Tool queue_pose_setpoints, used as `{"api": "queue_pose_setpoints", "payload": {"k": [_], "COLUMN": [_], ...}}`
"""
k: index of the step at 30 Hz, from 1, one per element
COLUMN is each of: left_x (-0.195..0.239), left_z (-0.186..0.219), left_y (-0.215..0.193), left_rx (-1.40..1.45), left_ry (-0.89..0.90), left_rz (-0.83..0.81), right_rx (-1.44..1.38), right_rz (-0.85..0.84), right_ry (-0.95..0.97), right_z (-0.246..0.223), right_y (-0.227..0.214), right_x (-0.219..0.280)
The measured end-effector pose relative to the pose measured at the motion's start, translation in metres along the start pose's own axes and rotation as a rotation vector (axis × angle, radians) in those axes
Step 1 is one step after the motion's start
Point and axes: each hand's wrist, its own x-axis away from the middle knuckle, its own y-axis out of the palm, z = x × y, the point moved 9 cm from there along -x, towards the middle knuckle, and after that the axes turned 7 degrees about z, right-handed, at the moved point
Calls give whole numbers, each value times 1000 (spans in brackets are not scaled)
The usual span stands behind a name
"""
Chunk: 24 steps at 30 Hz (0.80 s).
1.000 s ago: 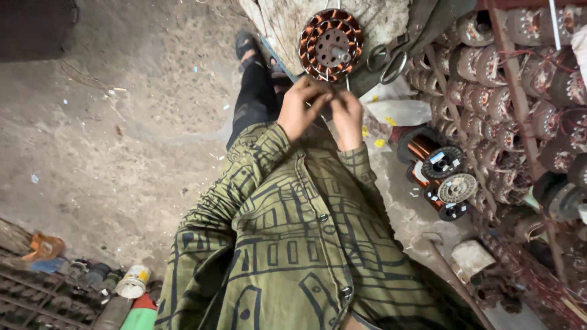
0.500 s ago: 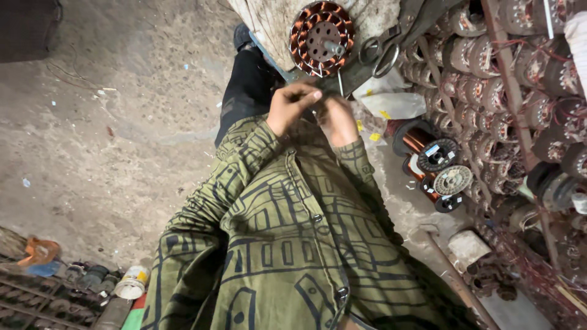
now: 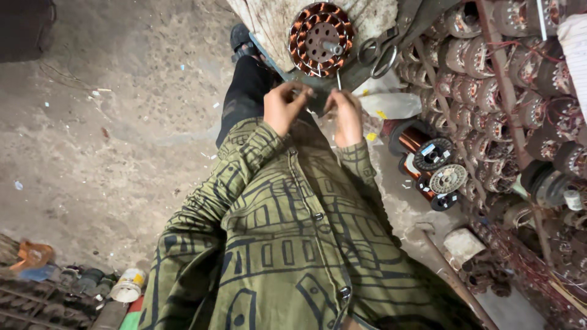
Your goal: The person works on a circular copper-wound stator, repeatedly inserting and adjusting white plastic pins into its slots. The person handles the stator with both hands, rotating it to access different slots and occasionally picking up additional pins from the work surface.
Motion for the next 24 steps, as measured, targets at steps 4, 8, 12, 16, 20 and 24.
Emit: {"api": "queue_pose_setpoints", "payload": {"k": [4,8,12,16,20,24], "left_x": [0,8,7,-9,-7,2], "left_z": [-35,30,9,-23,-17,15], "left_y": [34,11,1,-3,26,12], "left_rx": [394,-7,-111,48,391,114], "left_ry": [-300,543,283,16,38,226], "left_rz": [-264,-126,-32,10,-243,-225], "right_rx": [46,361,129,75,98,497], "right_rz": [-245,-61,-9,102,-140,129], "right_ry": [198,-361,-517,-309,95,-715], "right_z": [30,-16,-29,-7,32,-40], "right_y": [18,21,18,-2,9,16], "right_x": [11,19,19,0,11,37]}}
